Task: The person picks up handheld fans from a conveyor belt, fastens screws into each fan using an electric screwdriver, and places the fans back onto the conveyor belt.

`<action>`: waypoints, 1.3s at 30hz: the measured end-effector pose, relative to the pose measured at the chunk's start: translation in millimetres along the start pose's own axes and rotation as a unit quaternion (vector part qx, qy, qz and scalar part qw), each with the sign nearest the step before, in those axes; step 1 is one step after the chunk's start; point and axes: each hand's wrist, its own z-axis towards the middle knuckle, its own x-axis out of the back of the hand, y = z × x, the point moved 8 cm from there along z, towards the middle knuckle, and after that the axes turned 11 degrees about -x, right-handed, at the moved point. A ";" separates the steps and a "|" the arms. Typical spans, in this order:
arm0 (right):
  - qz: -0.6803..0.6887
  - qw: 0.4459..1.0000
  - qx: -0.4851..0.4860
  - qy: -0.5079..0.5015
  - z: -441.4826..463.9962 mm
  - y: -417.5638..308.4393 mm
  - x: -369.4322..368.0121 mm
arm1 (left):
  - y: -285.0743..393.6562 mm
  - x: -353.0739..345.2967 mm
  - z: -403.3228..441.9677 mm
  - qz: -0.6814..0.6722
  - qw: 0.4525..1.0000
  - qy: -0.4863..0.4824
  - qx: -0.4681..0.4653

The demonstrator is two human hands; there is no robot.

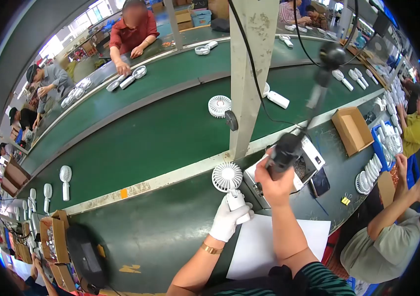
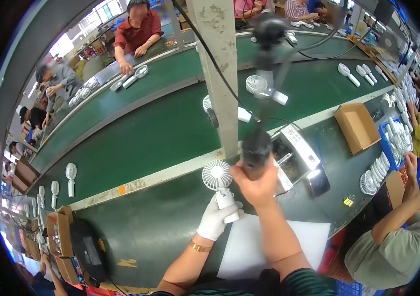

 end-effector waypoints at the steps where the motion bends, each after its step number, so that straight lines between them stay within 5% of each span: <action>1: 0.003 1.000 -0.010 -0.009 0.1 1.6 -1.7 | 0.5 -2.0 0.6 0.008 1.000 0.006 -0.006; 12: 0.205 0.967 -0.032 -0.146 -17.9 31.5 -40.6 | 7.2 -4.1 -2.5 0.094 0.995 0.020 -0.029; 29: 0.147 0.980 -0.058 -0.119 -26.6 67.2 -47.9 | -10.4 26.6 1.8 0.239 0.969 0.030 -0.046; 34: 0.189 0.975 -0.061 -0.096 -26.3 54.6 -42.4 | -5.7 16.4 -2.5 0.081 0.992 0.036 -0.085; 36: 0.172 0.977 0.065 -0.111 -21.9 21.4 -35.8 | 2.4 11.6 -7.1 0.017 0.994 0.047 -0.097; 37: 0.173 0.977 0.067 -0.102 -18.7 16.6 -31.1 | -6.8 30.3 2.9 0.037 0.997 0.034 -0.063; 39: 0.146 0.982 0.083 -0.090 -13.3 12.9 -27.6 | 58.7 47.0 16.2 0.350 0.920 0.114 -0.135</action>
